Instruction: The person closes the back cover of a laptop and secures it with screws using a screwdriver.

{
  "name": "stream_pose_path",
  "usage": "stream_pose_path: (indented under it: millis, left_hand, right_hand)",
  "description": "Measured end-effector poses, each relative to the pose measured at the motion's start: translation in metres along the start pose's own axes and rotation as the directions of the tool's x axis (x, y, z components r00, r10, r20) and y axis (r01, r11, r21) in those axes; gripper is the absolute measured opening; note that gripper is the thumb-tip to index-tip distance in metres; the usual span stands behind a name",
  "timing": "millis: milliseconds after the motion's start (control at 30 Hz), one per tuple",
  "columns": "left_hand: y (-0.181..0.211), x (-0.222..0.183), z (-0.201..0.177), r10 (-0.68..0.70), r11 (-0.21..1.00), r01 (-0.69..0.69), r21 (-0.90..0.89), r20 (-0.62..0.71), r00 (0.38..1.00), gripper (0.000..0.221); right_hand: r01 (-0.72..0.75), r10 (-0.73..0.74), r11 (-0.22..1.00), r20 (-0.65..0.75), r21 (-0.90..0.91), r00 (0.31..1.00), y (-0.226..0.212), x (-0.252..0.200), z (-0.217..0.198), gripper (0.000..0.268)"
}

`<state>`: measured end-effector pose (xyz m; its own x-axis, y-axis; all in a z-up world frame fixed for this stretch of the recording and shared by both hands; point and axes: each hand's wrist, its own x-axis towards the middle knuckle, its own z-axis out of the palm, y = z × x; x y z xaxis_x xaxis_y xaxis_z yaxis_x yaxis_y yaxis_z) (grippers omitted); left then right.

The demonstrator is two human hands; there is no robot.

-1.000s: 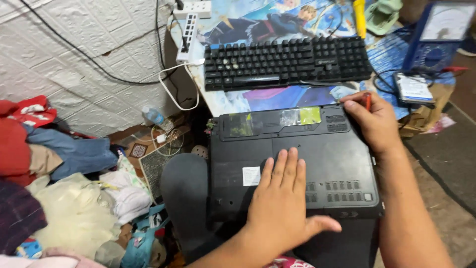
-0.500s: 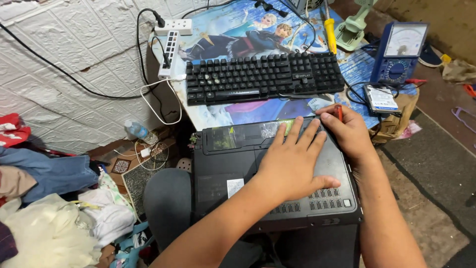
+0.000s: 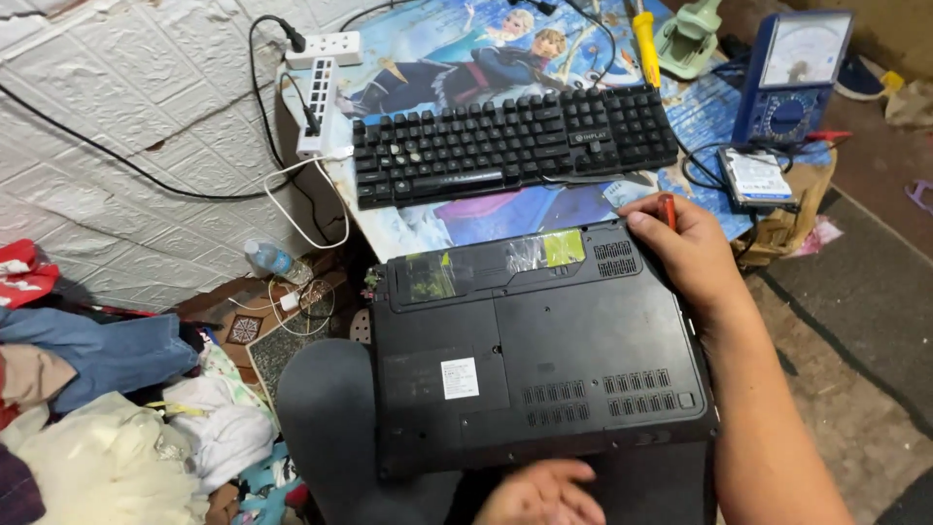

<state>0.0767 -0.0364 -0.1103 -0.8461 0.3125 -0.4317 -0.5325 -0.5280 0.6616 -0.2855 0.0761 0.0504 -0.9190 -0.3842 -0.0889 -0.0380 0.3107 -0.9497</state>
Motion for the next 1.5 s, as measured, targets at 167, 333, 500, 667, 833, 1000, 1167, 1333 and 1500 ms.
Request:
stream_pose_path:
  millis: [167,333,500,667,833,1000,1167,1333,1500]
  left_hand:
    - [0.074,-0.016,0.021,0.163,0.886,-0.298,-0.354,-0.362,0.918,0.099]
    - [0.079,0.003,0.05,0.005,0.836,-0.423,-0.349,-0.766,0.643,0.051]
    - [0.103,-0.004,0.059,-0.107,0.818,-0.471,-0.331,-0.891,0.441,0.042]
    - [0.11,-0.009,0.045,0.048,0.834,-0.51,-0.21,-0.894,0.445,0.045]
    - [0.121,-0.017,0.048,0.06,0.855,-0.491,-0.167,-0.908,0.414,0.035]
    - [0.105,-0.006,0.028,0.135,0.857,-0.507,-0.088,-0.913,0.385,0.031]
    - [0.112,-0.004,0.026,0.163,0.894,-0.448,-0.034,-0.905,0.394,0.039]
    - [0.147,-0.023,0.039,0.108,0.949,-0.314,-0.029,-0.905,0.411,0.047]
    - [0.138,-0.017,0.006,0.059,0.975,-0.221,-0.033,-0.915,0.399,0.049]
  right_hand:
    - [0.047,-0.047,0.999,-0.015,-0.005,0.999,0.009,0.006,-0.001,0.019]
    - [0.056,-0.055,0.996,0.013,-0.069,0.998,-0.005,0.007,0.004,0.019]
    - [0.118,-0.091,0.979,0.158,-0.167,0.983,-0.025,0.02,0.017,0.023]
    - [0.095,0.027,0.883,0.252,-0.459,0.967,-0.065,0.024,0.03,0.032]
    - [-0.031,0.108,0.833,0.108,-0.552,0.988,-0.068,0.026,0.005,0.027]
    - [-0.067,0.003,0.789,-0.104,-0.61,0.995,-0.018,0.059,-0.038,0.025]
    - [0.06,-0.1,0.714,-0.017,-0.697,0.995,0.001,0.078,-0.03,0.025]
    - [0.116,-0.209,0.674,-0.037,-0.73,0.977,0.031,0.102,-0.021,0.026]
    - [0.16,-0.218,0.713,0.002,-0.683,0.976,0.031,0.11,-0.02,0.026]
